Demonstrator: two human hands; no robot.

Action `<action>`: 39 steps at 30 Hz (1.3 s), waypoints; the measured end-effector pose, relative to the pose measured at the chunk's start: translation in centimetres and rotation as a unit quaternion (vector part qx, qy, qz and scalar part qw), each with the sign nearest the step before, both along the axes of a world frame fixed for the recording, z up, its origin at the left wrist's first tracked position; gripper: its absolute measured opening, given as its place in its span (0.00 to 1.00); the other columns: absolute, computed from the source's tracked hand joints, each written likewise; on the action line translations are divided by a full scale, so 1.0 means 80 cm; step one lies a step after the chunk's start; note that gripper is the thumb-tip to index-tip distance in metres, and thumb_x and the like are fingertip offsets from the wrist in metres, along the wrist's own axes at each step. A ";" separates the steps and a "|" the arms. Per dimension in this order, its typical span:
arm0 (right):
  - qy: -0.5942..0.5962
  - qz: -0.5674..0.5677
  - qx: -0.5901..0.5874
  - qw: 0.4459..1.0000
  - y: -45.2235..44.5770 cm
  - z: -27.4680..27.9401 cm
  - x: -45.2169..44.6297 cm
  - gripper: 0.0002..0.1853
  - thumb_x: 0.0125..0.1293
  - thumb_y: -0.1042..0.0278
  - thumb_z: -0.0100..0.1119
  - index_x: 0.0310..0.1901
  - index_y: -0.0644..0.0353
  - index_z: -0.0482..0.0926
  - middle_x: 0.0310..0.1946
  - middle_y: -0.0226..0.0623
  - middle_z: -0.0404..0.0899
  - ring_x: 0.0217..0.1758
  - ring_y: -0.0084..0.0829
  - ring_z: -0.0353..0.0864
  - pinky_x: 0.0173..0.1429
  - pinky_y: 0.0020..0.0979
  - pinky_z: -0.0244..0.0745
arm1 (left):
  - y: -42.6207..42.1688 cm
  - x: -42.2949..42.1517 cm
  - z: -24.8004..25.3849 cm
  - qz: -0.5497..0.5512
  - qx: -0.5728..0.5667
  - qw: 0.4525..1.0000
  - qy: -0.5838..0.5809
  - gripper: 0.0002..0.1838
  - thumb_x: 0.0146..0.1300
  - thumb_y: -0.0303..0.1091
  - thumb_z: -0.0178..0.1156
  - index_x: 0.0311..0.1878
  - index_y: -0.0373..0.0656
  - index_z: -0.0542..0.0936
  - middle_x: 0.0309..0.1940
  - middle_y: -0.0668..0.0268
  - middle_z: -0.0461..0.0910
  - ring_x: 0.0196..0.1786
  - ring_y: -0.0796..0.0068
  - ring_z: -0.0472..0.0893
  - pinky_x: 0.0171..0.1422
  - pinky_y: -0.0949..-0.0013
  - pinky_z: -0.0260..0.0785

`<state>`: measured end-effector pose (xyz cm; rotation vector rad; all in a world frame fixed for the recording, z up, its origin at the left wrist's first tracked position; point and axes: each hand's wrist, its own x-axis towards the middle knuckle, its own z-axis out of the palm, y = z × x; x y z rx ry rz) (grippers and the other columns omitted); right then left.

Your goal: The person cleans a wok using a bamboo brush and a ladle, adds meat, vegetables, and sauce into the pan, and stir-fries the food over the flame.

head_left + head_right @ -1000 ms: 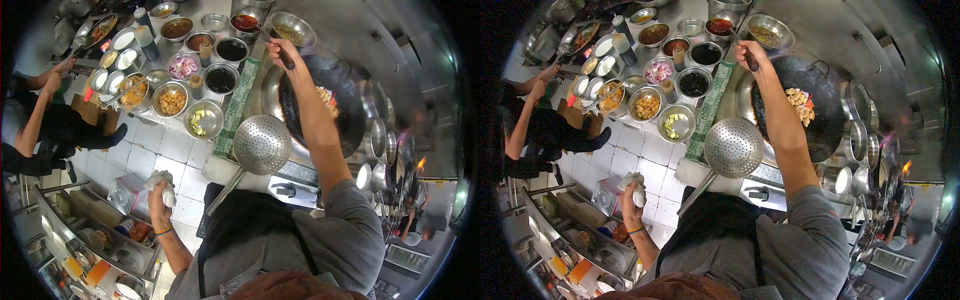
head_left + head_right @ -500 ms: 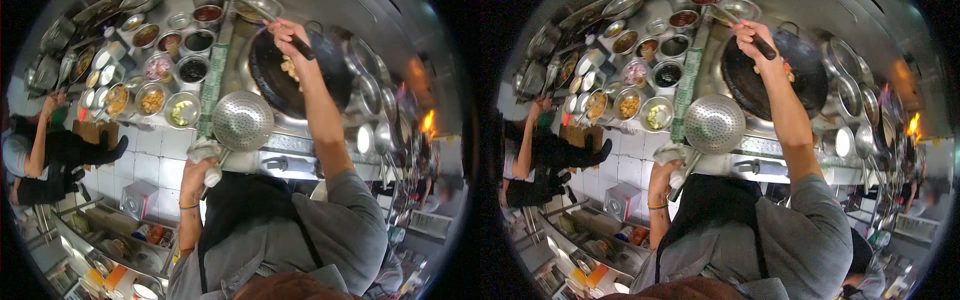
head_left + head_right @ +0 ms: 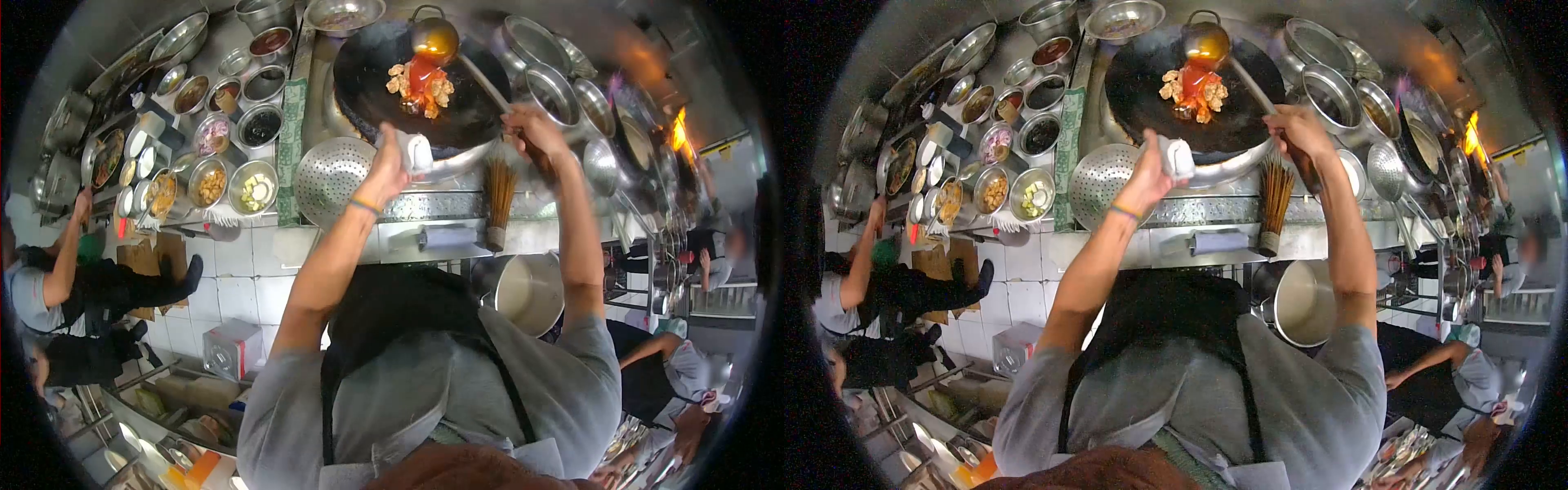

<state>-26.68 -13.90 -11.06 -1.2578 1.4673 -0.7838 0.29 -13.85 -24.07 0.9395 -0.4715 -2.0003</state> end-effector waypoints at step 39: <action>0.247 -0.090 -0.185 0.947 0.108 -0.188 0.045 0.25 0.66 0.75 0.58 0.65 0.70 0.71 0.58 0.51 0.79 0.60 0.34 0.78 0.64 0.30 0.69 | -0.045 0.442 -0.210 -0.098 -0.276 0.424 -0.857 0.08 0.56 0.28 0.60 0.38 0.39 0.83 0.36 0.46 0.83 0.44 0.48 0.83 0.48 0.51 0.78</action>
